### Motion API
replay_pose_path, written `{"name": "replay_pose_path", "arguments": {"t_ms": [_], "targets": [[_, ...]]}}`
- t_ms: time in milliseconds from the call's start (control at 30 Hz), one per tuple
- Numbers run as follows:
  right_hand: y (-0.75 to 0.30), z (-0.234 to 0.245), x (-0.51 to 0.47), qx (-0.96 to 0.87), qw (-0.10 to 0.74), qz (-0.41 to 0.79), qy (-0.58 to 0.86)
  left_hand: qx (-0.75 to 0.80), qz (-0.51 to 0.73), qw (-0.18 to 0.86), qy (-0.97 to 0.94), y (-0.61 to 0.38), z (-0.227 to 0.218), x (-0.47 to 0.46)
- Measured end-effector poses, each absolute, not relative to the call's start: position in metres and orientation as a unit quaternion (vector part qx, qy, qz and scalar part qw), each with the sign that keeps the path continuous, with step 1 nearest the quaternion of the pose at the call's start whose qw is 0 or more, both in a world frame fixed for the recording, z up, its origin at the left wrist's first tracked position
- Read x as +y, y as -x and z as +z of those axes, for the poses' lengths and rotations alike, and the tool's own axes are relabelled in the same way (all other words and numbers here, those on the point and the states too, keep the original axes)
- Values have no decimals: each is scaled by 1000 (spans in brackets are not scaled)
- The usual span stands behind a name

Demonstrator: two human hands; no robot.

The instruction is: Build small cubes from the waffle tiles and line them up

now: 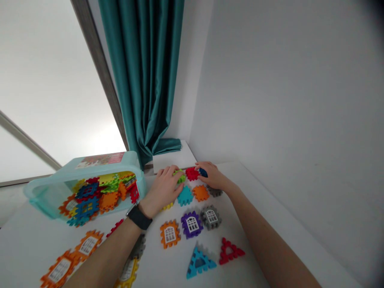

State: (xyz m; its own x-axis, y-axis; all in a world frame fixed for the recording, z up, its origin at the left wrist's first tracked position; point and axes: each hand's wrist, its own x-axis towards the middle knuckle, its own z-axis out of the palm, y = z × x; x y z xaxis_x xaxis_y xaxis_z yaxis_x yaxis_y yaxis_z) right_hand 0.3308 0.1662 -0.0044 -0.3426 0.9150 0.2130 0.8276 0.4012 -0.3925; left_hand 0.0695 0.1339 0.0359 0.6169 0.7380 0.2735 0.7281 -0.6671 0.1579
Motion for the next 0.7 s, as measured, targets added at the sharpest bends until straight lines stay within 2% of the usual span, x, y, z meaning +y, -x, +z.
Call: {"name": "replay_pose_path", "arguments": {"t_ms": [333, 700], "targets": [[-324, 2, 162, -817, 212, 96, 528, 397, 133, 16, -908, -68, 40, 133], [-283, 33, 126, -848, 228, 78, 472, 379, 119, 7, -918, -69, 51, 122]]}}
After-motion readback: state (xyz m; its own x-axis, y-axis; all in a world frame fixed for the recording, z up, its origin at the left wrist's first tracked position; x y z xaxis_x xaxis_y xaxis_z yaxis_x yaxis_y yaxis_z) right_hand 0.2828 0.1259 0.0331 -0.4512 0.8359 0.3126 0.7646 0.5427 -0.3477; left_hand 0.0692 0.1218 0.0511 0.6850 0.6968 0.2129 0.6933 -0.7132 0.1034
